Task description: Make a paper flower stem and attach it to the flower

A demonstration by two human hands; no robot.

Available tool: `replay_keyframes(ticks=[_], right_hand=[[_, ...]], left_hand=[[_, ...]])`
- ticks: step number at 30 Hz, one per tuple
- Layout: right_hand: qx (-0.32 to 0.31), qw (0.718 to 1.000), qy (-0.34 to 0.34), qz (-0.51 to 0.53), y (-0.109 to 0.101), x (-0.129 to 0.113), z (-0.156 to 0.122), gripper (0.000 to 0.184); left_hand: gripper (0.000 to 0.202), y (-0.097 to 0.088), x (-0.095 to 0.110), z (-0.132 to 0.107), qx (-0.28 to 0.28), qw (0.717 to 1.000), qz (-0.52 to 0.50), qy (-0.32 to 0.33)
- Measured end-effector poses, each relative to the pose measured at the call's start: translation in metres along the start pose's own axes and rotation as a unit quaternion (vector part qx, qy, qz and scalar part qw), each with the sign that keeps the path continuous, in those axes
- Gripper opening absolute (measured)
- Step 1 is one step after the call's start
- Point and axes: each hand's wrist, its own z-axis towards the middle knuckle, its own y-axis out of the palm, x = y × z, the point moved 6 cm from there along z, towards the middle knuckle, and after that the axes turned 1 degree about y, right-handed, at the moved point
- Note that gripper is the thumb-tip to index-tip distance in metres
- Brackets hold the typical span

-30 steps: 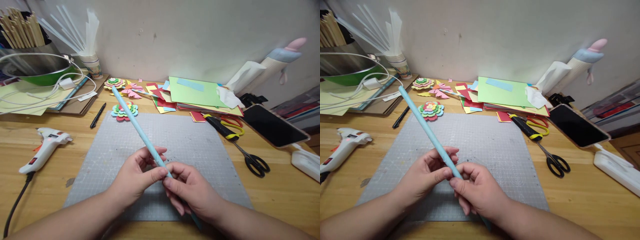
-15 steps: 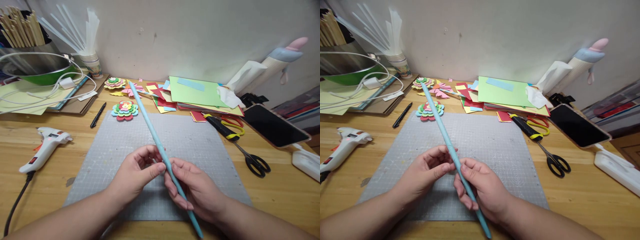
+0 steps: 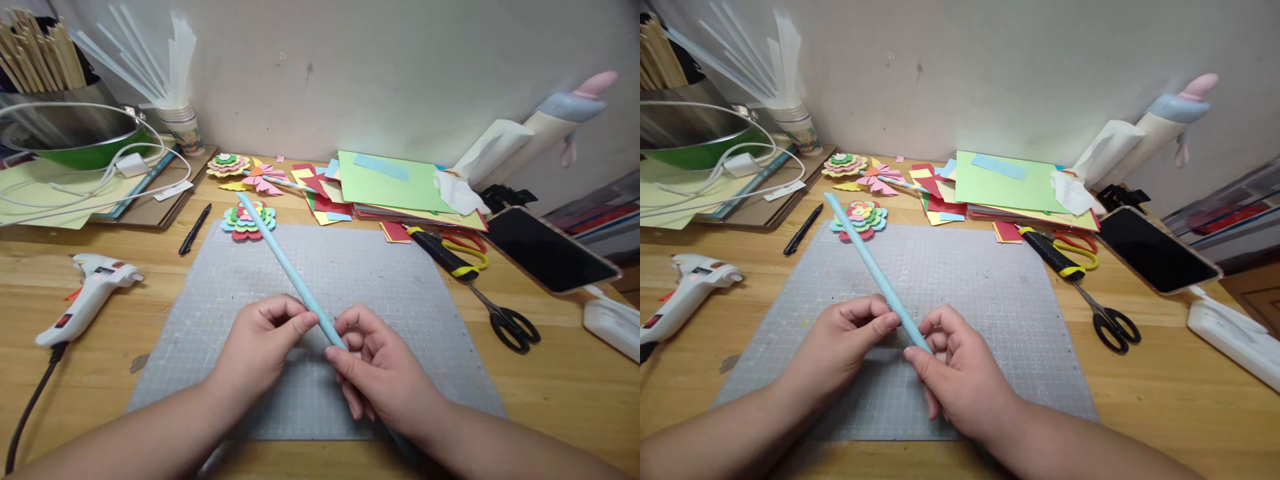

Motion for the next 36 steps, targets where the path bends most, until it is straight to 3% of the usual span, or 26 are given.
replay_keyframes(ticks=[4,7,12,19,24,28,36], right_hand=[[0.002,1.0,-0.004,-0.002,0.0,-0.001,-0.001,0.029],[-0.03,0.999,0.002,0.044,0.001,-0.002,0.0,0.027],[-0.093,0.982,0.012,0.163,0.005,-0.003,0.002,0.017],[-0.134,0.953,0.054,0.267,0.01,-0.004,0.0,0.022],[-0.128,0.959,0.053,0.246,0.011,-0.006,0.001,0.021],[-0.122,0.971,0.052,0.2,0.012,-0.002,0.002,0.018],[-0.104,0.983,0.062,0.137,0.007,0.001,0.002,0.02]], left_hand=[[0.021,0.0,0.011,-0.002,-0.005,0.995,0.062,0.081],[0.018,0.001,0.013,-0.002,-0.017,0.992,0.07,0.105],[0.019,0.0,0.006,0.0,-0.025,0.997,0.042,0.063],[0.018,-0.001,0.002,0.001,-0.006,1.0,0.029,0.012],[0.021,0.005,0.004,-0.001,-0.044,0.998,-0.028,0.024],[0.02,0.008,0.003,-0.003,-0.073,0.997,0.0,0.02],[0.026,0.005,0.012,-0.004,-0.049,0.991,0.081,0.09]])
